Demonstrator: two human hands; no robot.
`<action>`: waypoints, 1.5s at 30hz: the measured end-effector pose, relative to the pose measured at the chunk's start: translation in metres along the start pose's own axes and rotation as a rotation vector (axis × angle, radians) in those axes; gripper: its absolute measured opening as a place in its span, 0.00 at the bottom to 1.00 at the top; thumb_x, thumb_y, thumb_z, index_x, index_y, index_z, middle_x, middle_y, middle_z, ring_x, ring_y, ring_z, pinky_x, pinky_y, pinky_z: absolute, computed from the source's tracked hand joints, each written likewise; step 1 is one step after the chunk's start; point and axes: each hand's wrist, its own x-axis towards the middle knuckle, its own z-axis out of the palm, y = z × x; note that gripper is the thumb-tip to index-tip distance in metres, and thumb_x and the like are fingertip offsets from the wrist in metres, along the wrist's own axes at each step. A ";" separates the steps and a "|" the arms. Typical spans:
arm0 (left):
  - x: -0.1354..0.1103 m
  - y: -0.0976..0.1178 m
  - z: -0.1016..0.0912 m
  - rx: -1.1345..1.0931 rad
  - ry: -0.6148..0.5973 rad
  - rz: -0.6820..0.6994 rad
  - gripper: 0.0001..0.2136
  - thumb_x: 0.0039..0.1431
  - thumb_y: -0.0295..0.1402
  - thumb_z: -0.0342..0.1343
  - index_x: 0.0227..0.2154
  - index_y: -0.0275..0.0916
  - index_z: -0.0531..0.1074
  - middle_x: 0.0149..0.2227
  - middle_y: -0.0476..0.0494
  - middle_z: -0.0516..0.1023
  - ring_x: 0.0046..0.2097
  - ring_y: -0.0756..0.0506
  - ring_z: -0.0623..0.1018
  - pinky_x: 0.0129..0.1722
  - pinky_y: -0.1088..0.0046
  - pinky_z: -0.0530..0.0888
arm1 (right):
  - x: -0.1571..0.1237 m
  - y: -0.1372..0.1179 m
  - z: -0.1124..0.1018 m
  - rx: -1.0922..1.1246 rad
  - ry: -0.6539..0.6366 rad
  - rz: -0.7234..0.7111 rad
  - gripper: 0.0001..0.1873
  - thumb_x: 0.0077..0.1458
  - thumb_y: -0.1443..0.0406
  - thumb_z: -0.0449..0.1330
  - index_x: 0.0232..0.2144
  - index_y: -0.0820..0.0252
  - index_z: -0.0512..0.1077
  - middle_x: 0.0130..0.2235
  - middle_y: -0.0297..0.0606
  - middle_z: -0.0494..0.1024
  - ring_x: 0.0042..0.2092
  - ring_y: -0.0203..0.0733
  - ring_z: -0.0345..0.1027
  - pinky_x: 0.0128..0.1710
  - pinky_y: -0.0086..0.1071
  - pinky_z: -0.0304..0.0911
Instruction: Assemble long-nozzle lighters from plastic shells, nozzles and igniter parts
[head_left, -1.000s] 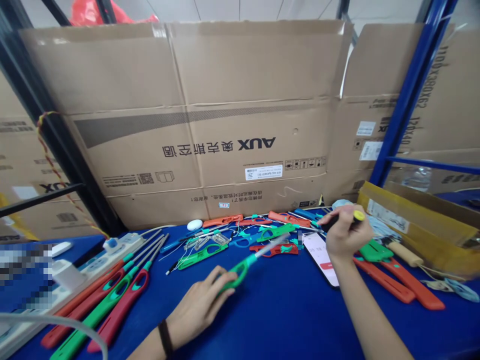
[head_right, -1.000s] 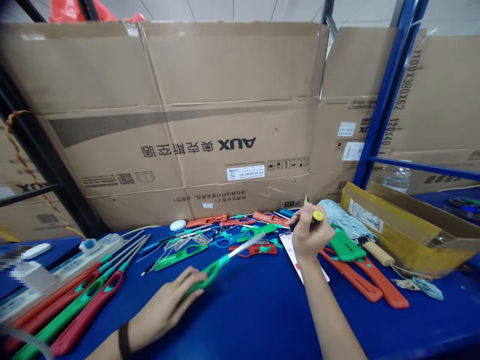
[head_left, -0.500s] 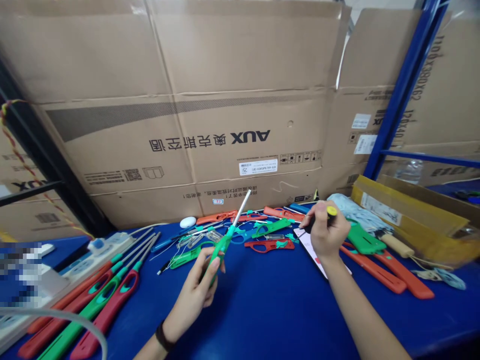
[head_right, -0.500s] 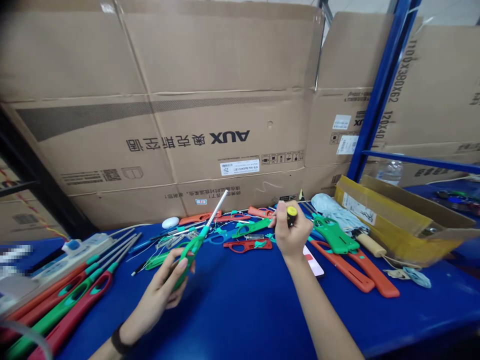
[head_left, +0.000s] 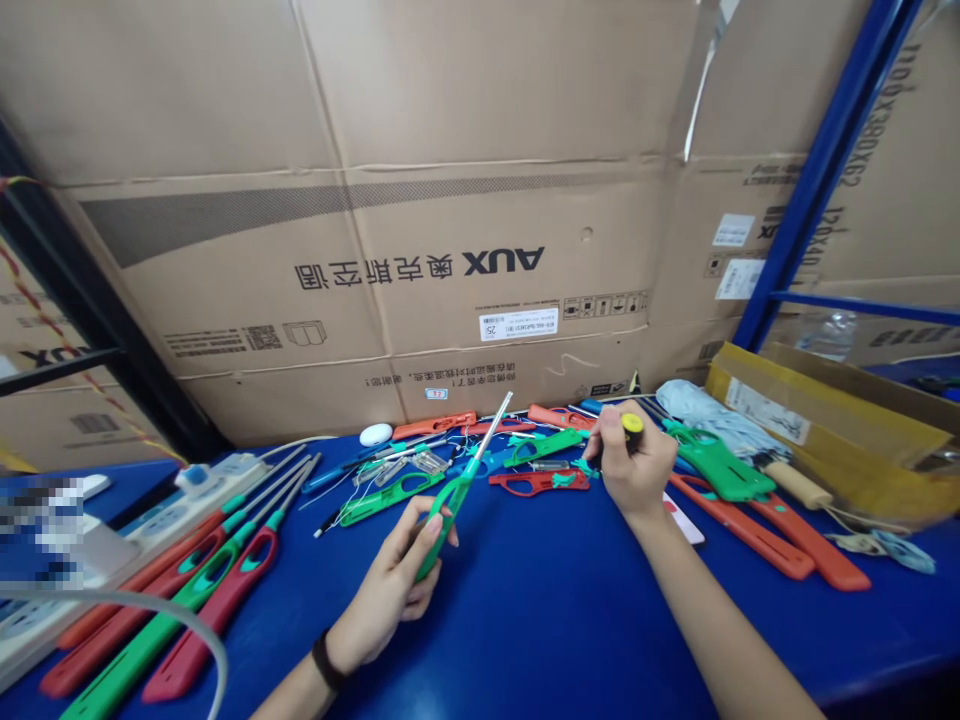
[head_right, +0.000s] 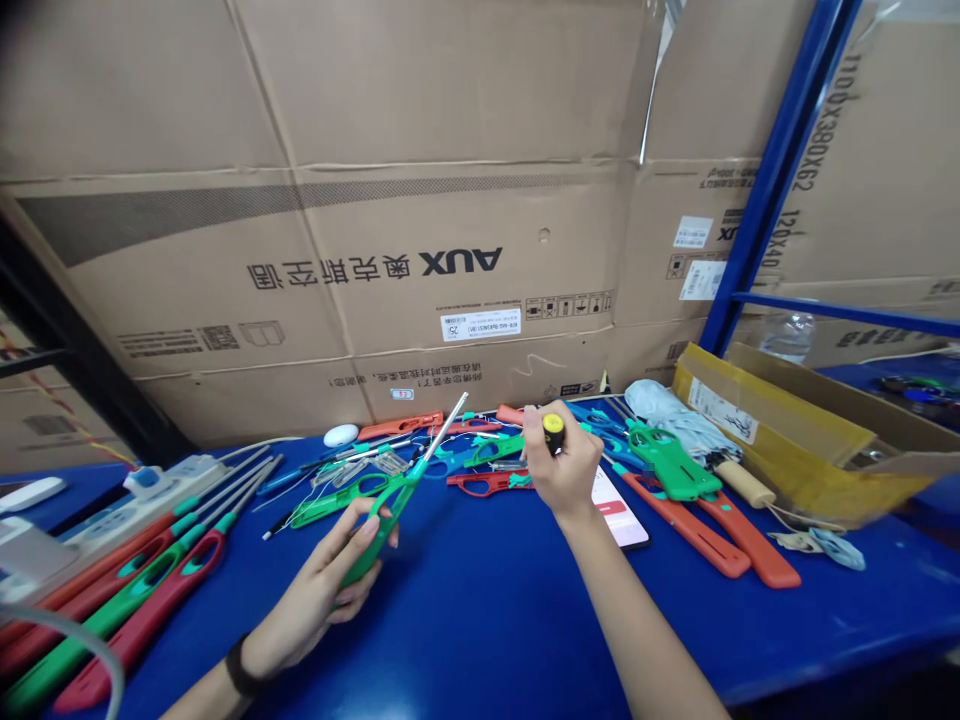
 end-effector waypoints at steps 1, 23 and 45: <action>0.000 0.000 0.000 -0.005 -0.006 -0.007 0.15 0.57 0.49 0.53 0.38 0.44 0.61 0.32 0.54 0.64 0.17 0.60 0.52 0.12 0.88 0.46 | 0.000 0.000 0.000 -0.004 -0.008 0.001 0.18 0.58 0.58 0.52 0.18 0.57 0.63 0.13 0.28 0.65 0.16 0.34 0.61 0.22 0.28 0.57; -0.005 -0.007 -0.007 -0.248 -0.179 -0.095 0.14 0.59 0.44 0.54 0.42 0.45 0.60 0.34 0.49 0.70 0.17 0.61 0.51 0.12 0.88 0.46 | -0.014 -0.012 0.009 -0.089 -0.147 -0.382 0.14 0.56 0.65 0.55 0.20 0.58 0.62 0.16 0.27 0.65 0.16 0.29 0.57 0.19 0.25 0.53; 0.013 -0.001 -0.014 -0.445 -0.078 -0.134 0.17 0.62 0.41 0.51 0.52 0.46 0.60 0.42 0.42 0.72 0.15 0.62 0.58 0.11 0.87 0.51 | -0.052 -0.007 0.031 -0.343 -1.311 -0.226 0.19 0.49 0.48 0.58 0.23 0.57 0.71 0.20 0.33 0.74 0.25 0.39 0.68 0.22 0.29 0.41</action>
